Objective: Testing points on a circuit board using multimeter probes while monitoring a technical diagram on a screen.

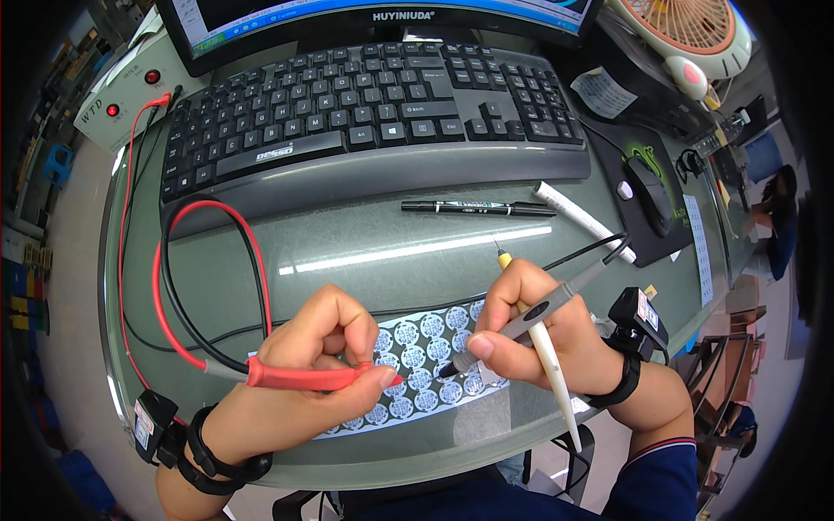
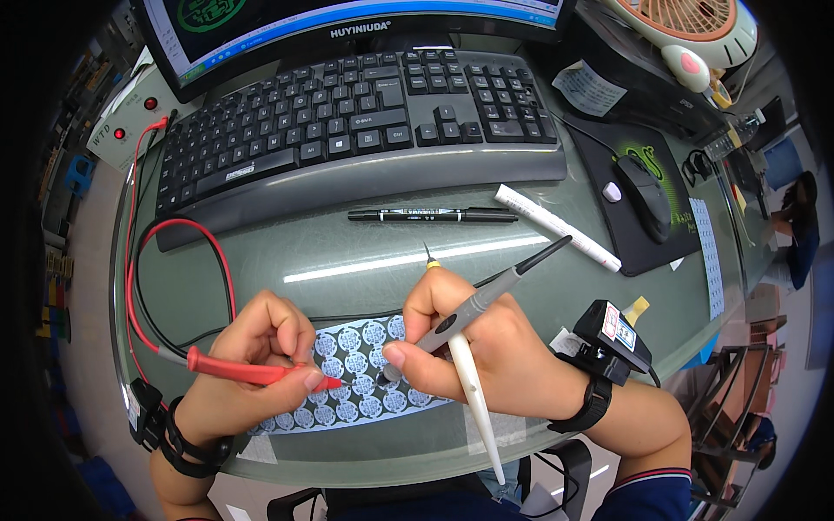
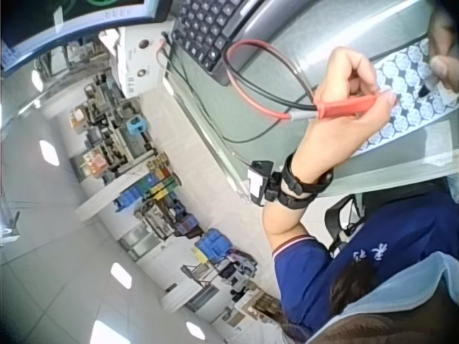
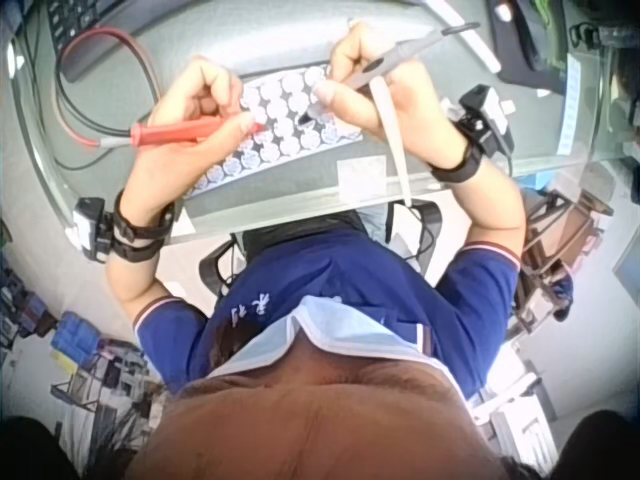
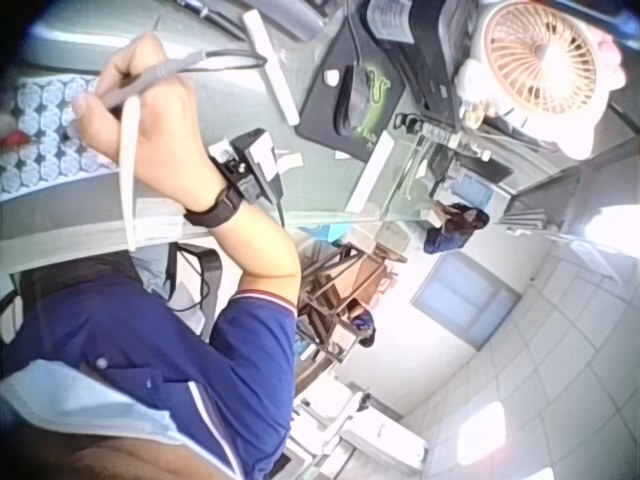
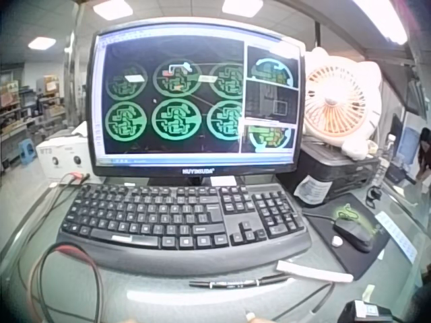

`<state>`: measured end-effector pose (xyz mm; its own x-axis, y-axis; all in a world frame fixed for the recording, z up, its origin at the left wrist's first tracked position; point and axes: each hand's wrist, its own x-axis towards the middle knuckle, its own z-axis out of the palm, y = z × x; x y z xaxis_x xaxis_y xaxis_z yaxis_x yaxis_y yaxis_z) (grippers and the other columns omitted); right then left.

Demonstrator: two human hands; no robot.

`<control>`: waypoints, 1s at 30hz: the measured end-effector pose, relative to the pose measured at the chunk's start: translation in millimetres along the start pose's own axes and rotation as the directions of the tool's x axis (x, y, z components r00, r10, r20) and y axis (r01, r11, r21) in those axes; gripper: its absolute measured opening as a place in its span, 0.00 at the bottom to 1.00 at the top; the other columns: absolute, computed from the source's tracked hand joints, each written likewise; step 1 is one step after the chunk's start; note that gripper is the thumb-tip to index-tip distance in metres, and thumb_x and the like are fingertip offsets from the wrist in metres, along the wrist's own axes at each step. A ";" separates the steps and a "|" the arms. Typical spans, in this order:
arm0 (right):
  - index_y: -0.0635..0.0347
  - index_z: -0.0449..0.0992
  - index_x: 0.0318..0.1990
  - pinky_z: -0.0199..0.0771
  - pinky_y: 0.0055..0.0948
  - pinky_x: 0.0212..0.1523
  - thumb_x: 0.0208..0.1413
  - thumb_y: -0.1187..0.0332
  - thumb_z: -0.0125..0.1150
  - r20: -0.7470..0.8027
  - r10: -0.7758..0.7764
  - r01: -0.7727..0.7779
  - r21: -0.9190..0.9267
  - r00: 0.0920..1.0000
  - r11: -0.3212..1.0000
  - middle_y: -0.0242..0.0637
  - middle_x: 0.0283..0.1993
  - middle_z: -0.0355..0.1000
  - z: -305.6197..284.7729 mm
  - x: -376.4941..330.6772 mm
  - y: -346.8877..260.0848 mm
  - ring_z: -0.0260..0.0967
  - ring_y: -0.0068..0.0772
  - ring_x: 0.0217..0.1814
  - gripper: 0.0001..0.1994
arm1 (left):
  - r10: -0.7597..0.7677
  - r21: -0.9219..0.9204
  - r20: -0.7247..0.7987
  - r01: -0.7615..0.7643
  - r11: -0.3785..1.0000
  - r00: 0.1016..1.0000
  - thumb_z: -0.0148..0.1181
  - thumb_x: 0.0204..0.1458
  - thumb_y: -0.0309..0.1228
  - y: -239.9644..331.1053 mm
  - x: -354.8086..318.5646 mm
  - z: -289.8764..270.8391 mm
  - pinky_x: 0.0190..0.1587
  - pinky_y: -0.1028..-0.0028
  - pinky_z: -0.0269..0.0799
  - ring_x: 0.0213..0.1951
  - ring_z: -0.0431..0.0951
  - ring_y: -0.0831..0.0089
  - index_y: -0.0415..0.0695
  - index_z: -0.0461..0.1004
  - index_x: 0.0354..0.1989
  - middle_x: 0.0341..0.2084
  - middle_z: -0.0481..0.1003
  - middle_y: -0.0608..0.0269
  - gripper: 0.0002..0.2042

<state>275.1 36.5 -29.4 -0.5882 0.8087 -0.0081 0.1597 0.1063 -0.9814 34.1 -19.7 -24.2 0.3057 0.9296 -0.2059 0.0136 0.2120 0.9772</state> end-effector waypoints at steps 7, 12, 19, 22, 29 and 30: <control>0.59 0.64 0.34 0.61 0.15 0.26 0.56 0.69 0.65 0.113 -0.032 0.044 -0.100 0.993 0.994 0.30 0.28 0.70 -7.4 0.8 -0.7 0.64 0.13 0.26 0.12 | -0.006 -0.022 -0.016 0.006 1.000 1.000 0.62 0.50 0.19 -1.0 -0.1 1.2 0.31 0.83 0.66 0.31 0.68 0.86 0.43 0.59 0.33 0.29 0.65 0.69 0.15; 0.60 0.66 0.30 0.59 0.20 0.21 0.53 0.66 0.67 -0.017 -0.014 0.013 -0.011 1.000 1.000 0.28 0.21 0.65 -0.3 0.2 0.9 0.62 0.16 0.21 0.13 | -0.012 -0.022 -0.009 0.011 1.000 1.000 0.62 0.50 0.19 -3.0 1.0 1.3 0.31 0.83 0.66 0.31 0.68 0.86 0.43 0.59 0.33 0.29 0.65 0.69 0.14; 0.60 0.66 0.30 0.58 0.20 0.20 0.53 0.66 0.67 -0.028 -0.046 0.045 -0.056 0.999 0.997 0.27 0.21 0.64 0.4 2.1 1.6 0.60 0.16 0.20 0.13 | -0.024 -0.020 -0.016 0.024 1.000 1.000 0.61 0.50 0.19 0.8 -0.6 0.8 0.31 0.84 0.65 0.30 0.67 0.87 0.42 0.61 0.36 0.28 0.64 0.71 0.13; 0.60 0.67 0.30 0.59 0.20 0.21 0.52 0.66 0.68 -0.047 0.009 -0.010 -0.034 0.999 0.999 0.28 0.22 0.65 2.4 3.9 -8.1 0.61 0.16 0.22 0.14 | -0.052 0.014 0.026 0.052 0.999 0.998 0.60 0.52 0.21 4.9 1.7 -1.1 0.30 0.86 0.62 0.29 0.66 0.89 0.41 0.64 0.44 0.28 0.63 0.72 0.14; 0.61 0.64 0.54 0.74 0.30 0.36 0.57 0.66 0.63 0.130 -0.158 0.156 0.022 0.979 0.987 0.39 0.36 0.72 25.7 17.9 -23.8 0.74 0.32 0.36 0.20 | -0.032 0.125 0.101 0.019 0.992 0.994 0.60 0.54 0.29 1.9 6.5 -7.2 0.30 0.82 0.64 0.29 0.68 0.85 0.38 0.71 0.45 0.29 0.68 0.71 0.13; 0.61 0.61 0.58 0.75 0.31 0.38 0.58 0.64 0.61 0.194 -0.152 0.138 0.084 0.969 0.987 0.41 0.38 0.73 27.1 16.5 -30.4 0.75 0.34 0.38 0.24 | -0.046 0.034 0.059 0.044 0.998 0.997 0.60 0.54 0.30 13.2 1.8 1.5 0.33 0.81 0.68 0.32 0.71 0.84 0.38 0.71 0.43 0.31 0.72 0.68 0.11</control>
<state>239.1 31.0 -4.9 -0.7482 0.6553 0.1041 0.0100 0.1680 -0.9857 36.3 -15.6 -11.6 0.3604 0.8995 -0.2472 0.0598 0.2421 0.9684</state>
